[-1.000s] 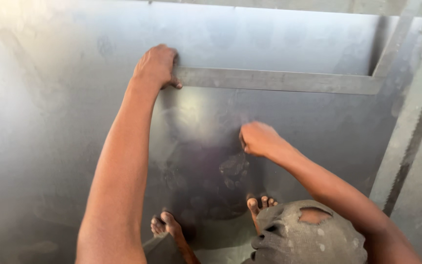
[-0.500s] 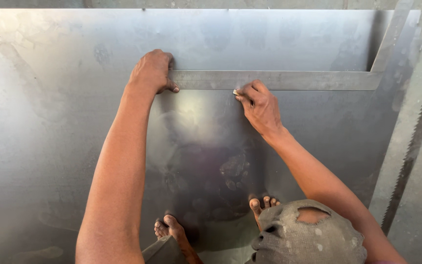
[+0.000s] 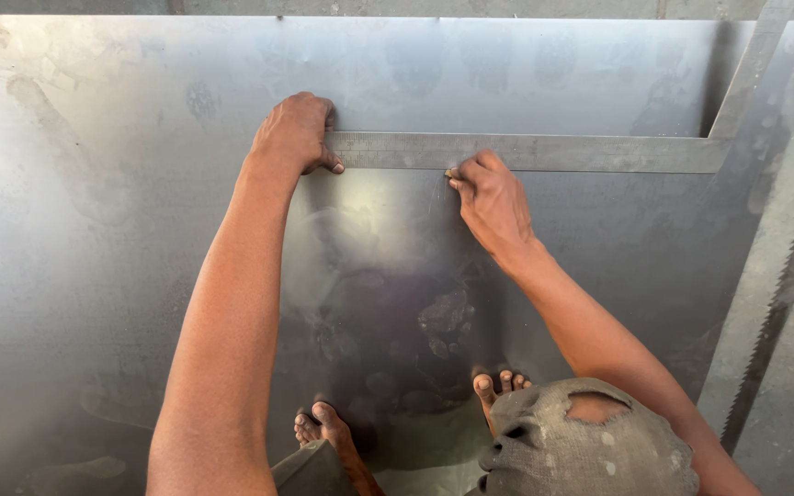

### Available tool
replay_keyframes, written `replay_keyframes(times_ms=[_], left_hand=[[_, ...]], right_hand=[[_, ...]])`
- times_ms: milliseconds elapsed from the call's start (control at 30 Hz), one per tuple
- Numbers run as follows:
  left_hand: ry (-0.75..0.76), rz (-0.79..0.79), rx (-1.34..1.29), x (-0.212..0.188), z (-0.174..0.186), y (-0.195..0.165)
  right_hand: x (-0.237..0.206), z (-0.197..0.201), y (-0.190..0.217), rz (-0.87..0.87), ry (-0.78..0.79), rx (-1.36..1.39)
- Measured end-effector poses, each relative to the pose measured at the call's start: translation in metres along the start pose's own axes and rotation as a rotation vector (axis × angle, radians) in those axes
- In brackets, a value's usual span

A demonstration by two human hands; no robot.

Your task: The person uses a straight edge and a pencil to mark lines on a large metal sheet while sitting on the floor.

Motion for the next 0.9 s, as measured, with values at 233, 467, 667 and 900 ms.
replay_keyframes(times_ms=[233, 467, 667, 900], left_hand=[[-0.010, -0.042, -0.007, 0.002, 0.000, 0.003], [-0.005, -0.044, -0.011, 0.000, -0.001, 0.002], [0.000, -0.026, 0.005, -0.001, 0.001, 0.001], [0.004, 0.008, -0.017, -0.002, 0.001, -0.001]], right_hand=[[-0.039, -0.020, 0.003, -0.376, 0.905, -0.029], [-0.015, -0.002, 0.006, -0.040, -0.016, 0.090], [-0.005, -0.003, 0.010, -0.007, -0.026, 0.108], [-0.015, 0.000, 0.011, 0.040, -0.004, 0.102]])
Point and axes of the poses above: each hand's wrist, its own x-axis towards the middle knuckle, its own z-axis out of the back of the hand, y = z × x, the point moved 2 cm from there along x, towards the middle knuckle, and after that the axes turned 10 degrees about x, right-handed, at the moved point
